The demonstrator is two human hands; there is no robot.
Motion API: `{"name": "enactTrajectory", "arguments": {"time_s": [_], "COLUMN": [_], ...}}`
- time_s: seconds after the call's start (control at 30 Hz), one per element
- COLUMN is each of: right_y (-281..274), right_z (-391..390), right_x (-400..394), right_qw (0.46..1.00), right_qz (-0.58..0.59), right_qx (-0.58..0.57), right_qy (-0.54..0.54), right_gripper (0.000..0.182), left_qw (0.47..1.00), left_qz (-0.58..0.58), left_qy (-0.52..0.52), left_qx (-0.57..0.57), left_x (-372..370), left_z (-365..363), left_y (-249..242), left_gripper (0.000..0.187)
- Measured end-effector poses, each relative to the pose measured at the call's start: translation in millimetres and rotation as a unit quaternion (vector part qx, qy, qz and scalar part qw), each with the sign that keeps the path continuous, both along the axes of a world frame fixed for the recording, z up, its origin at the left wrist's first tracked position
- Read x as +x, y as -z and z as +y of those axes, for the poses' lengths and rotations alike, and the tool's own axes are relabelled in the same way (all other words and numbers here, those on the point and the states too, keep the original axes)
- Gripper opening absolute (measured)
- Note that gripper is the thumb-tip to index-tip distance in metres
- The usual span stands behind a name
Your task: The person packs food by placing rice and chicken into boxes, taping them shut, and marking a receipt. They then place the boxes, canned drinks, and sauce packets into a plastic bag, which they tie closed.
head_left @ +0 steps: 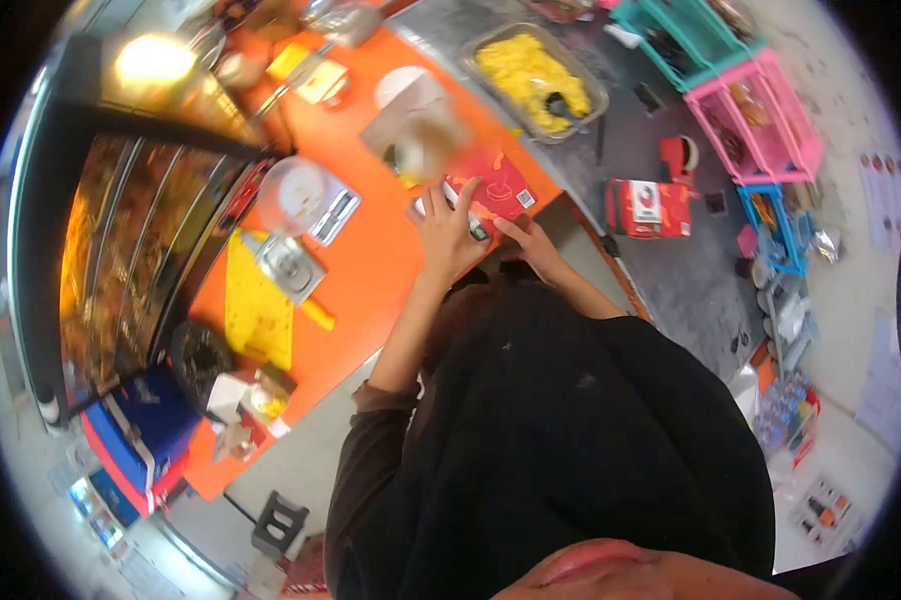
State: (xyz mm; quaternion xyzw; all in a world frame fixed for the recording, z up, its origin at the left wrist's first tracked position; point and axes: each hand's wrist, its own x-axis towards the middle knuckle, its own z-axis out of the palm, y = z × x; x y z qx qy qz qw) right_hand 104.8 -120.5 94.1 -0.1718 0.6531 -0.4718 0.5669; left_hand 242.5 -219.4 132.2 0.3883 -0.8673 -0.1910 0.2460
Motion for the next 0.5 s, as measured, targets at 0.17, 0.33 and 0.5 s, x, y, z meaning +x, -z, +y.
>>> {"name": "enactTrajectory", "arguments": {"time_s": [0.17,0.33,0.5], "right_y": [0,12,41], "right_z": [66,162,170], "right_x": [-118,-307,-429], "right_qw": [0.976,0.934,0.960], "right_qz": [0.091,0.302,0.236], "right_qx": [-0.142,-0.118,0.121], "right_qy": [0.141,0.151,0.095], "right_gripper": [0.037,0.024,0.038], "left_qw": [0.984,0.958,0.958], "left_qz": [0.026,0.060,-0.013], "left_qy": [0.175,0.282,0.286], "left_qx": [0.006,0.005,-0.028], "left_x": [-120,-246,-310], "left_z": [22,76,118], "left_y": [-53,-51,17], "left_gripper": [0.087,0.092,0.093]}}
